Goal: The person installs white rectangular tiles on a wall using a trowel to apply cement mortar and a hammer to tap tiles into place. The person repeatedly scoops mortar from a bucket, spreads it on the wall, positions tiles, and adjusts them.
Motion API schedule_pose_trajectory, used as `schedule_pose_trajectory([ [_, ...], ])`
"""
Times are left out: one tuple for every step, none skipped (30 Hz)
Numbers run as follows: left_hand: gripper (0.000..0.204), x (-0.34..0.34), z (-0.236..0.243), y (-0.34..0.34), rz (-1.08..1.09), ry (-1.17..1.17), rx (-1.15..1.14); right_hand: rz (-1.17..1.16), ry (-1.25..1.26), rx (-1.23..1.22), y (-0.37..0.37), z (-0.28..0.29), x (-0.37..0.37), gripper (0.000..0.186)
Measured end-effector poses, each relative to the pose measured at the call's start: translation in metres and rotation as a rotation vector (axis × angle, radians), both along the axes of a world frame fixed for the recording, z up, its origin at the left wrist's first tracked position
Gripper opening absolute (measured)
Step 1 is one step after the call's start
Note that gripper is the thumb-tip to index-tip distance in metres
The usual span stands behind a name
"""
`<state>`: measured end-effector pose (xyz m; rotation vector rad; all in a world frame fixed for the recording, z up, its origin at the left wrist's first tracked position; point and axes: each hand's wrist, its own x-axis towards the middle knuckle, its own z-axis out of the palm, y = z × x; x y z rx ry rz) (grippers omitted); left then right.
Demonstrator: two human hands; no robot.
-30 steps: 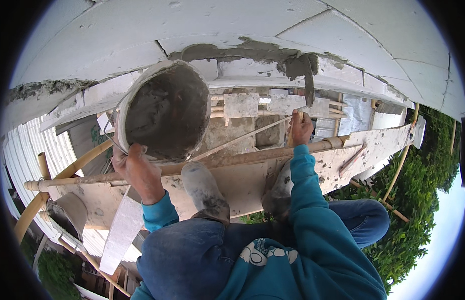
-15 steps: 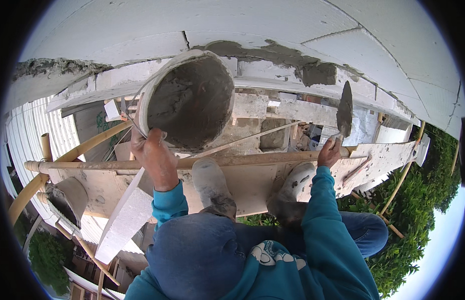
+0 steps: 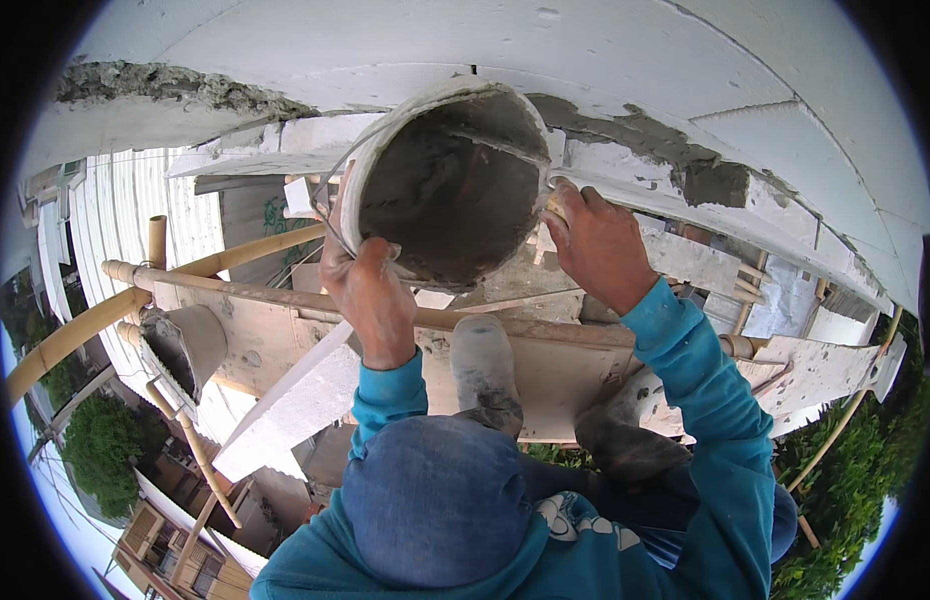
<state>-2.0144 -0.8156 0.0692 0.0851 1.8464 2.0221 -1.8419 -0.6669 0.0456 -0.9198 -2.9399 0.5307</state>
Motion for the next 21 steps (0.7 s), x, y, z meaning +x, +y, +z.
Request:
schedule_pose_trajectory([
  [0.058, -0.001, 0.001, 0.000, -0.001, 0.003, 0.003, 0.006, -0.015, 0.019, -0.004, 0.003, -0.010, 0.039],
  [0.058, -0.001, 0.004, 0.001, 0.003, -0.001, 0.028, 0.001, -0.080, -0.098, -0.008, 0.006, -0.013, 0.044],
  [0.058, -0.002, 0.009, 0.001, 0.012, -0.002, 0.049, 0.068, -0.156, -0.102, -0.009, 0.010, -0.010, 0.043],
  [0.058, -0.003, 0.013, 0.002, 0.019, -0.003, 0.071, 0.133, -0.233, -0.104, -0.009, 0.015, -0.004, 0.043],
  [0.058, -0.005, 0.014, 0.002, 0.013, 0.006, 0.077, 0.198, -0.310, -0.106, -0.007, 0.021, 0.000, 0.043],
  [0.058, -0.007, 0.014, -0.001, 0.011, 0.016, 0.078, 0.254, -0.342, -0.113, -0.002, 0.028, 0.001, 0.042],
  [0.058, -0.008, 0.014, -0.002, 0.007, 0.021, 0.082, 0.308, -0.379, -0.119, 0.006, 0.036, 0.001, 0.041],
  [0.061, -0.008, 0.015, -0.002, 0.016, 0.006, 0.083, 0.362, -0.415, -0.124, 0.012, 0.043, -0.001, 0.041],
  [0.063, -0.008, 0.017, -0.003, 0.024, -0.012, 0.084, 0.321, -0.336, -0.108, 0.015, 0.051, -0.002, 0.040],
  [0.066, -0.009, 0.019, -0.003, 0.033, -0.028, 0.084, 0.281, -0.257, -0.093, 0.017, 0.057, -0.004, 0.040],
  [0.066, -0.010, 0.021, -0.005, 0.008, -0.028, 0.093, 0.242, -0.176, -0.080, 0.019, 0.059, -0.007, 0.039],
  [0.066, -0.011, 0.025, -0.006, -0.019, -0.025, 0.110, 0.203, -0.103, -0.045, 0.020, 0.058, -0.011, 0.042],
  [0.066, -0.013, 0.029, -0.007, -0.045, -0.022, 0.126, 0.210, -0.029, -0.023, 0.018, 0.052, -0.011, 0.043],
  [0.065, -0.014, 0.033, -0.008, -0.061, 0.000, 0.128, 0.217, 0.046, -0.002, 0.016, 0.042, -0.011, 0.044],
  [0.065, -0.017, 0.037, -0.010, -0.077, 0.025, 0.131, 0.225, 0.124, 0.020, 0.014, 0.036, -0.012, 0.045],
  [0.064, -0.018, 0.041, -0.011, -0.092, 0.050, 0.133, 0.273, 0.066, 0.037, 0.009, 0.037, -0.009, 0.045],
  [0.064, -0.018, 0.045, -0.009, -0.082, 0.062, 0.145, 0.319, 0.009, 0.054, 0.001, 0.040, -0.004, 0.046],
  [0.065, -0.017, 0.051, -0.009, -0.070, 0.072, 0.144, 0.368, -0.048, 0.060, -0.006, 0.041, -0.001, 0.047],
  [0.065, -0.016, 0.055, -0.010, -0.059, 0.083, 0.144, 0.390, -0.038, 0.110, -0.005, 0.045, -0.002, 0.046],
  [0.063, -0.014, 0.055, -0.013, -0.054, 0.085, 0.138, 0.411, -0.029, 0.161, 0.002, 0.053, -0.003, 0.046],
  [0.061, -0.015, 0.055, -0.017, -0.039, 0.095, 0.137, 0.425, -0.040, 0.182, 0.008, 0.064, -0.011, 0.046],
])
